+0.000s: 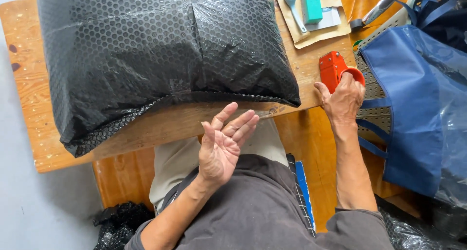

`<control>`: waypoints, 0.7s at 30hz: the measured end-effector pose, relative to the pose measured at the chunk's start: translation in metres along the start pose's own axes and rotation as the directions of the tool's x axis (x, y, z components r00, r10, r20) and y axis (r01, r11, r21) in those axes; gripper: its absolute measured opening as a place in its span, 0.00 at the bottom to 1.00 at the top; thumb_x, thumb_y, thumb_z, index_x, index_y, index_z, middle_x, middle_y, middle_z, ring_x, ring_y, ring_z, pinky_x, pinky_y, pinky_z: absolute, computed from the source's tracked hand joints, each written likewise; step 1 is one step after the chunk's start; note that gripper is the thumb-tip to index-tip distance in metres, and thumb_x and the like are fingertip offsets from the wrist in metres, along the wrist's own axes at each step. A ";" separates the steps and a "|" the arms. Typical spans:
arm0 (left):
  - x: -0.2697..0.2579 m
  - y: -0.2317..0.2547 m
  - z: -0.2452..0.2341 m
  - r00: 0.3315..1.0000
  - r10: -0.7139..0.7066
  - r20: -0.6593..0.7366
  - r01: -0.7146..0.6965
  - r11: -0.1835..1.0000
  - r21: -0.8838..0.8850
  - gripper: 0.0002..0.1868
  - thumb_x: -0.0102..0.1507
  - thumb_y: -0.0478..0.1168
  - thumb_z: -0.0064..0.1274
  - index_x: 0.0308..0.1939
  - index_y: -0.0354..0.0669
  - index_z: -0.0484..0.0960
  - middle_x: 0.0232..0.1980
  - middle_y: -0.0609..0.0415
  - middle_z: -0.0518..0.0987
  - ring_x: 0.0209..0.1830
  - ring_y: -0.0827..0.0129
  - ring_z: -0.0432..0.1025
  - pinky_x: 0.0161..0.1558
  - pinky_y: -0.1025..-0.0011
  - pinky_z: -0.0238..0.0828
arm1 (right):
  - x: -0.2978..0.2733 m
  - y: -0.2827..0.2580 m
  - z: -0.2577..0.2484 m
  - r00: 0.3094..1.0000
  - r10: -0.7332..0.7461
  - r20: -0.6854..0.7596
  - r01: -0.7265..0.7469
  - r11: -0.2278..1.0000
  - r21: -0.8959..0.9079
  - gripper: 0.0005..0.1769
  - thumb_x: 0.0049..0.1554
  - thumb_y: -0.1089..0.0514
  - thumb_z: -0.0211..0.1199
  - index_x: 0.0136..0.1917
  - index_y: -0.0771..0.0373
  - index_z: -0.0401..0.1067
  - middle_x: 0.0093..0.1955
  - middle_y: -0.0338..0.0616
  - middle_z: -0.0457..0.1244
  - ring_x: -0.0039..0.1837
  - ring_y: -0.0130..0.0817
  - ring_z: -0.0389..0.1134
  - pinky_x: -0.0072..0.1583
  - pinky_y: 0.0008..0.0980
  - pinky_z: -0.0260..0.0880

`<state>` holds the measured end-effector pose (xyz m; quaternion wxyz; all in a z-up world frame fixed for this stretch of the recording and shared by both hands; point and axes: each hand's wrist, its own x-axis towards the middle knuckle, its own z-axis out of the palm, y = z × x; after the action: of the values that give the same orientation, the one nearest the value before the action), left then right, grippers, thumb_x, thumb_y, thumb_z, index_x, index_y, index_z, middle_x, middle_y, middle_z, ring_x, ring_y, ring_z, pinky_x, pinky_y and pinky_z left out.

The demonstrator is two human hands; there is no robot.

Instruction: Packing an item into a black bubble mailer and sealing it with a tape dispenser

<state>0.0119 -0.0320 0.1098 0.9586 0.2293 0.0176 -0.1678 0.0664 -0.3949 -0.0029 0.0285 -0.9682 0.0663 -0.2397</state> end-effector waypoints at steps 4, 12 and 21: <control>0.001 -0.005 -0.001 1.000 -0.005 -0.015 0.005 0.998 -0.058 0.42 0.69 0.67 0.36 0.74 0.37 0.61 0.67 0.25 0.71 0.71 0.39 0.64 0.73 0.48 0.58 | -0.004 -0.054 -0.057 0.991 -0.035 -0.131 0.045 0.996 0.077 0.45 0.55 0.38 0.78 0.68 0.75 0.66 0.63 0.65 0.60 0.64 0.62 0.63 0.64 0.53 0.64; -0.003 -0.025 0.008 0.973 0.182 0.142 -0.204 0.966 0.159 0.49 0.66 0.68 0.45 0.76 0.31 0.55 0.69 0.24 0.69 0.73 0.38 0.62 0.76 0.46 0.52 | -0.079 -0.201 -0.107 0.744 0.095 0.662 -0.488 -0.598 0.635 0.16 0.56 0.64 0.66 0.56 0.73 0.73 0.47 0.67 0.70 0.49 0.52 0.76 0.48 0.45 0.80; -0.006 -0.031 -0.004 0.875 0.249 0.415 -0.437 0.775 0.456 0.57 0.63 0.65 0.56 0.75 0.22 0.50 0.70 0.21 0.67 0.74 0.34 0.61 0.74 0.42 0.53 | -0.087 -0.197 -0.101 0.627 0.163 0.762 -0.477 -0.693 0.541 0.02 0.58 0.70 0.63 0.47 0.71 0.74 0.37 0.54 0.67 0.40 0.44 0.72 0.47 0.44 0.79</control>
<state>-0.0039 -0.0540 0.0934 0.8585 0.4557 -0.2341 -0.0216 -0.0347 -0.1895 0.0637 0.9101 -0.3397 0.2339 -0.0403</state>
